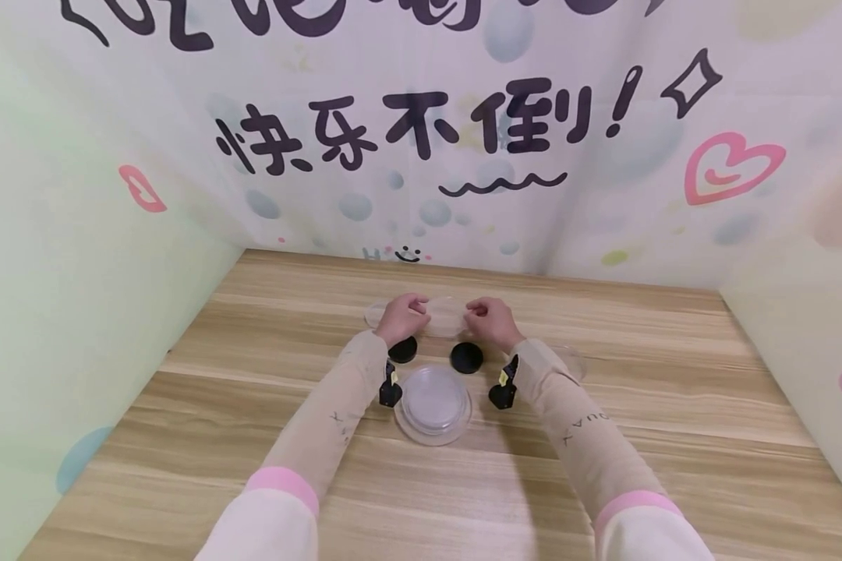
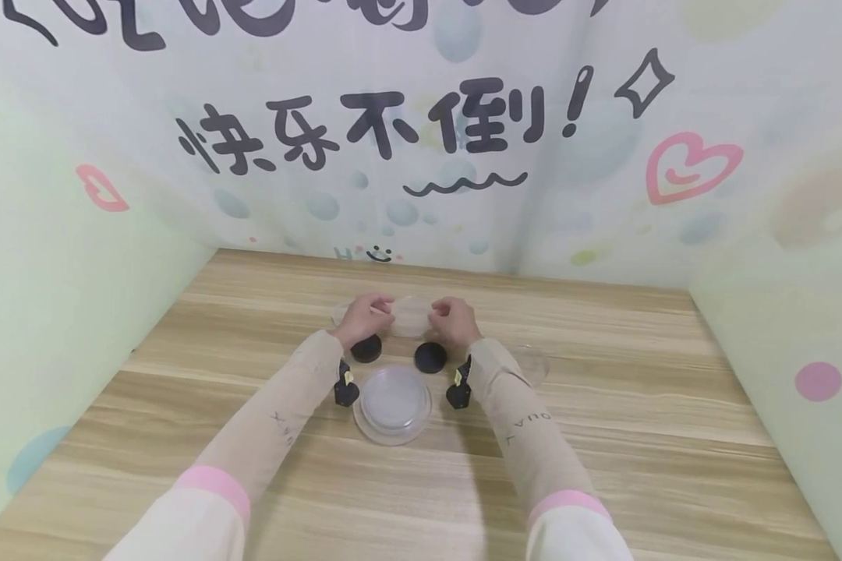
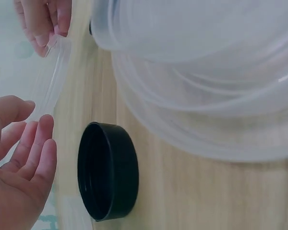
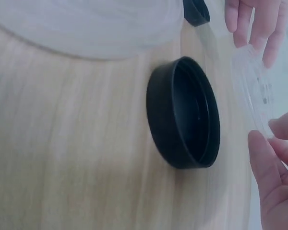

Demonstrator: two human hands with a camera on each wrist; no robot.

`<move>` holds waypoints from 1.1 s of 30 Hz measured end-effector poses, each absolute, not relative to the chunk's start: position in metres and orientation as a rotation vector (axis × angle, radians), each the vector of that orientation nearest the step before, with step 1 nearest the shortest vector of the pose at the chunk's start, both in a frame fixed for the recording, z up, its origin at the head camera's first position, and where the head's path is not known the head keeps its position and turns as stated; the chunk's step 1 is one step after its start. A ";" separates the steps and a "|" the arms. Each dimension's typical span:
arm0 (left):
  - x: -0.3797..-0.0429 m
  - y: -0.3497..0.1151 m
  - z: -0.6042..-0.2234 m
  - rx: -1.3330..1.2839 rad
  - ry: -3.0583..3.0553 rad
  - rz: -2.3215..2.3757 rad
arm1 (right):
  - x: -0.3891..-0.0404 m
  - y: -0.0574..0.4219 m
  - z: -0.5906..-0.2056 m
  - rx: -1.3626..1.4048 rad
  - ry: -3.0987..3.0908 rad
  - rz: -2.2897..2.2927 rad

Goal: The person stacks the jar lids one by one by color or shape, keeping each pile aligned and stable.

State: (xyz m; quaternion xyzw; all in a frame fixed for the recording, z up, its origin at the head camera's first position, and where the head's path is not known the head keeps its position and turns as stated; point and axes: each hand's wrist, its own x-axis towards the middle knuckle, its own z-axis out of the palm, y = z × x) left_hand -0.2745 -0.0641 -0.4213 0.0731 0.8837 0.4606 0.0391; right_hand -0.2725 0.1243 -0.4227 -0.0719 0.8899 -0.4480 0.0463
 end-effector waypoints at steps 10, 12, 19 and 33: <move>-0.269 -0.068 -0.411 0.223 2.638 1.485 | -0.273 0.120 -0.417 -0.147 2.651 -1.569; -0.267 -0.070 -0.408 0.241 2.630 1.470 | -0.272 0.120 -0.414 -0.161 2.630 -1.583; -0.258 -0.076 -0.398 0.321 2.576 1.413 | -0.266 0.127 -0.405 -0.224 2.588 -1.565; -0.238 -0.078 -0.391 0.407 2.476 1.362 | -0.246 0.137 -0.403 -0.442 2.646 -1.457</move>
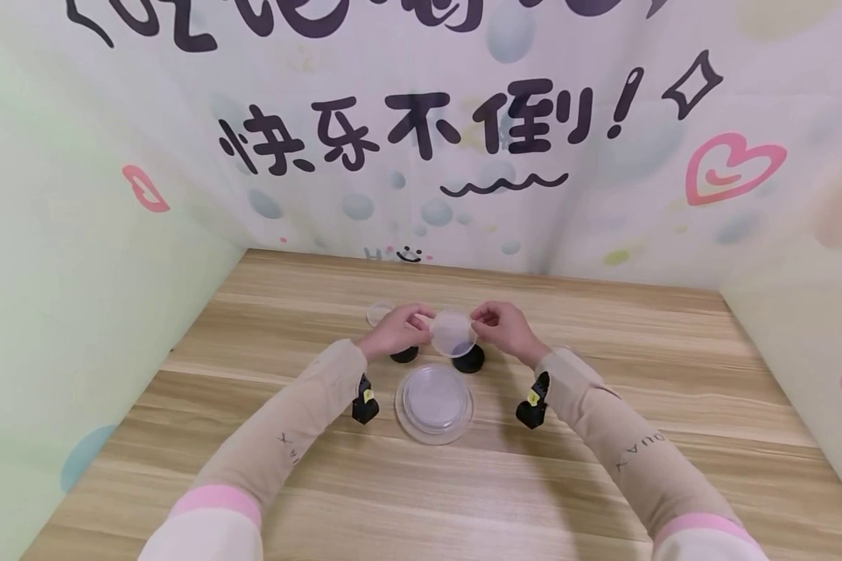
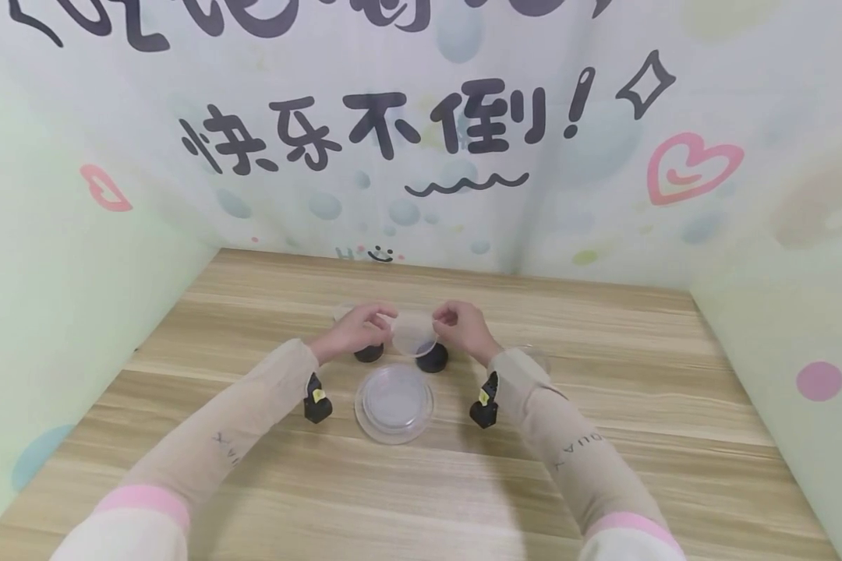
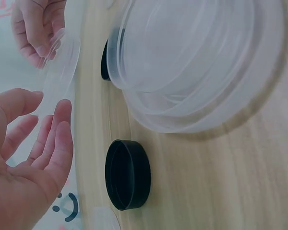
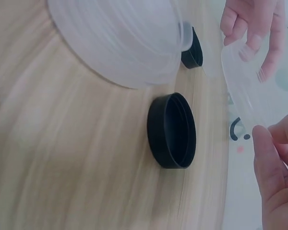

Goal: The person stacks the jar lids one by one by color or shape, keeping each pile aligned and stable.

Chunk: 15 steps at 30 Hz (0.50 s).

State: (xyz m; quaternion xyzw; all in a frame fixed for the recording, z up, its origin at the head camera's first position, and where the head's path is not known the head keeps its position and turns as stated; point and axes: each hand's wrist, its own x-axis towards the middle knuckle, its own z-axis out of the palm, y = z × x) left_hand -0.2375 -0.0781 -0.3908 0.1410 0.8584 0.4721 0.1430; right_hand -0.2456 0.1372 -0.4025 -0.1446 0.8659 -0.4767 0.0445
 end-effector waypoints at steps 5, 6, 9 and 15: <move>-0.233 -0.080 -0.393 0.448 2.442 1.384 | -0.236 0.136 -0.399 -0.459 2.568 -1.459; -0.232 -0.080 -0.393 0.460 2.434 1.392 | -0.234 0.135 -0.399 -0.455 2.554 -1.458; -0.229 -0.082 -0.395 0.490 2.412 1.412 | -0.230 0.134 -0.402 -0.462 2.530 -1.446; -0.223 -0.086 -0.399 0.504 2.373 1.414 | -0.223 0.133 -0.405 -0.468 2.520 -1.358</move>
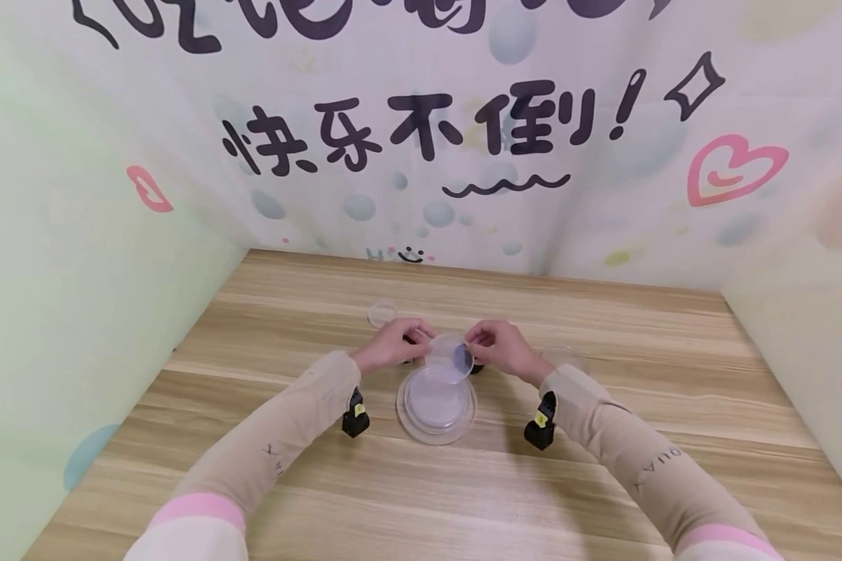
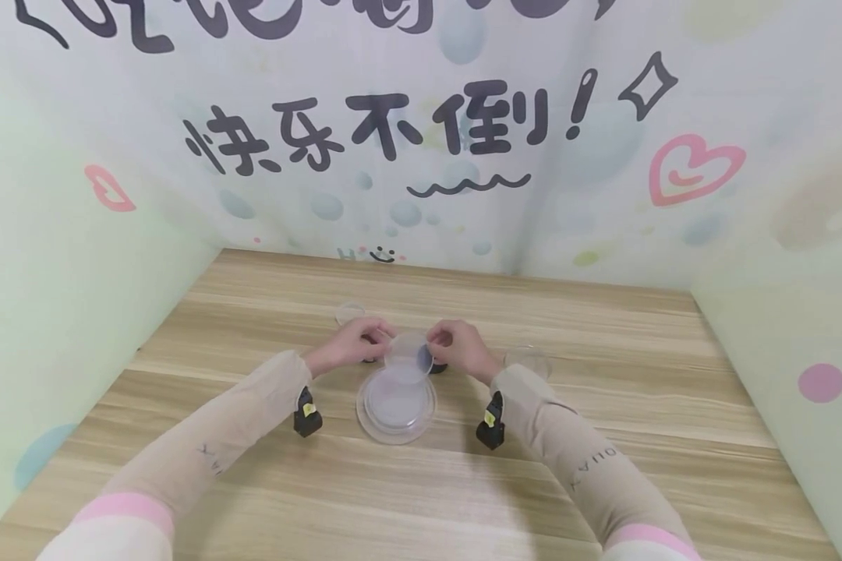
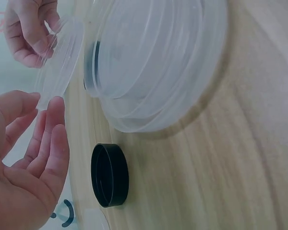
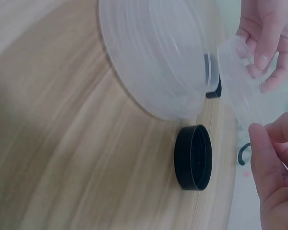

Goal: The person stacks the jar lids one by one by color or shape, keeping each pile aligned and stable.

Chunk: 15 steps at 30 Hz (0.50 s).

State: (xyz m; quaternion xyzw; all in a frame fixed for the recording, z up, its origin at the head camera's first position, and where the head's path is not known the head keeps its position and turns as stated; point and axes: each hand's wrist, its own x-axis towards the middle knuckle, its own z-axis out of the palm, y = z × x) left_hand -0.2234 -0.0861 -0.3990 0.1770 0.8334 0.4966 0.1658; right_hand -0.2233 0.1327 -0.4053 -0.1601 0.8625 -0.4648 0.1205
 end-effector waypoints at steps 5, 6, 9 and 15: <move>-0.219 -0.087 -0.399 0.443 2.284 1.445 | -0.216 0.132 -0.405 -0.503 2.482 -1.367; -0.218 -0.087 -0.399 0.439 2.270 1.449 | -0.215 0.132 -0.406 -0.514 2.475 -1.374; -0.216 -0.088 -0.398 0.466 2.248 1.448 | -0.211 0.132 -0.407 -0.545 2.455 -1.389; -0.212 -0.092 -0.398 0.464 2.207 1.432 | -0.207 0.130 -0.410 -0.633 2.420 -1.378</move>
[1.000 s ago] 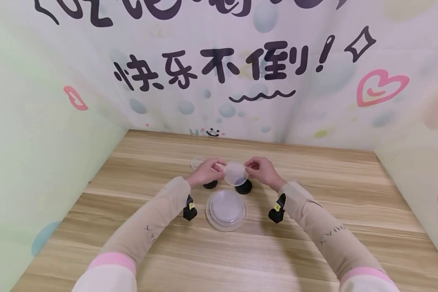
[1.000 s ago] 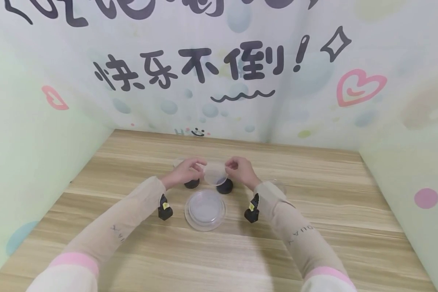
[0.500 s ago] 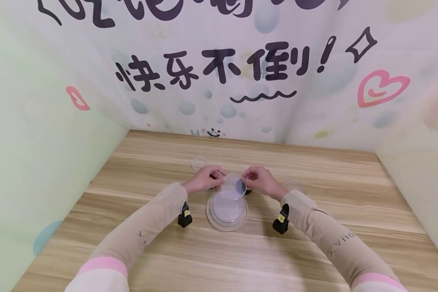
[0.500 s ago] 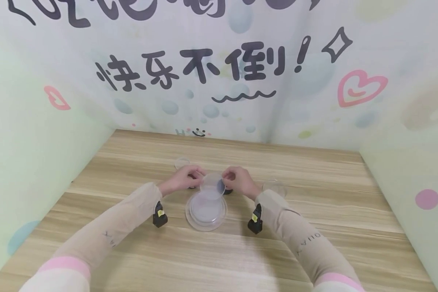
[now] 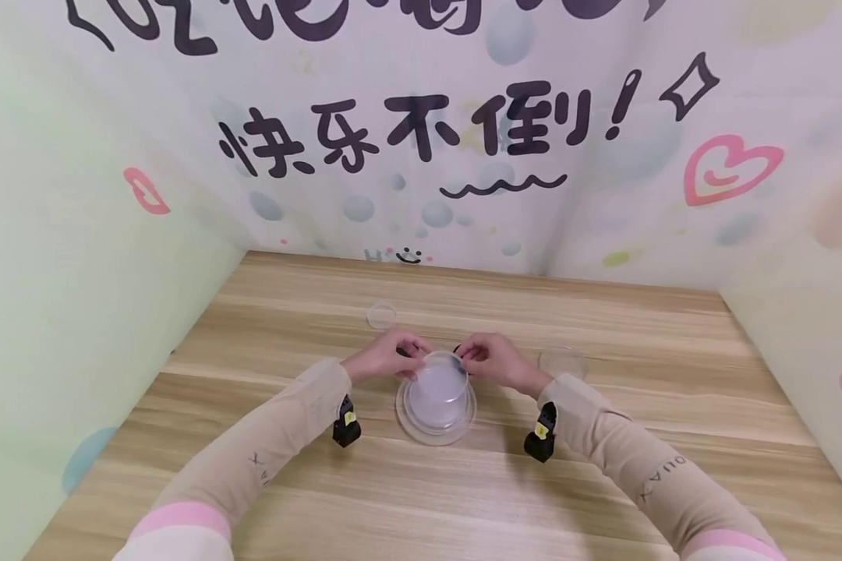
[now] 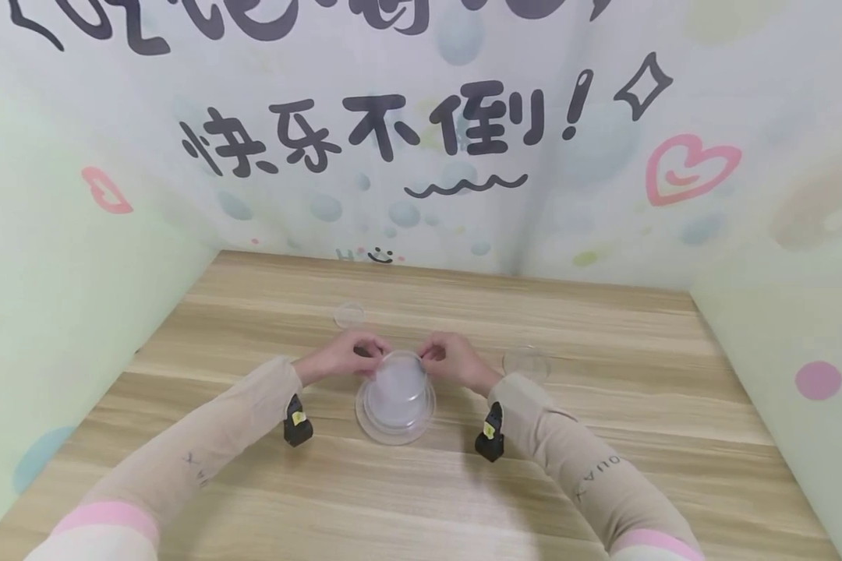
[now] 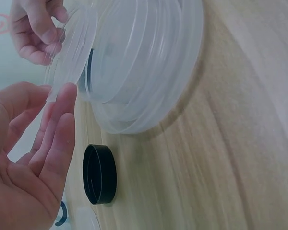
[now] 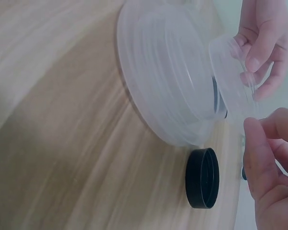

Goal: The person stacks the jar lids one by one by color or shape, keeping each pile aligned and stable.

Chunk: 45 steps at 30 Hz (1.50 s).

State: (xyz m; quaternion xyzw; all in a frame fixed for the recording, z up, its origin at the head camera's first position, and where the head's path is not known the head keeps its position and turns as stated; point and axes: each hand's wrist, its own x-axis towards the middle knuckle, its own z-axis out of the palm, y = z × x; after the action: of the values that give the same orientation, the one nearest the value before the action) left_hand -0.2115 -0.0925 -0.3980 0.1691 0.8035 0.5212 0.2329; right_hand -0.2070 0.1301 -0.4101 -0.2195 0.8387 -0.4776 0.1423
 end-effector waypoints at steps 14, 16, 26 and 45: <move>-0.206 -0.100 -0.400 0.449 2.192 1.320 | -0.197 0.124 -0.415 -0.700 2.444 -1.317; -0.206 -0.100 -0.401 0.444 2.193 1.305 | -0.196 0.124 -0.415 -0.710 2.449 -1.307; -0.205 -0.098 -0.404 0.442 2.190 1.274 | -0.194 0.125 -0.419 -0.753 2.449 -1.287; -0.205 -0.099 -0.407 0.484 2.221 1.253 | -0.180 0.118 -0.400 -0.795 2.448 -1.272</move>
State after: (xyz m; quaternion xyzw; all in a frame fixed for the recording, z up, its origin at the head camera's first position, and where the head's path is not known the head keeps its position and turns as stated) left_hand -0.2047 -0.0987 -0.4068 0.1796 0.8240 0.4649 0.2695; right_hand -0.1803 0.1181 -0.4000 -0.2744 0.8450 -0.4388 0.1348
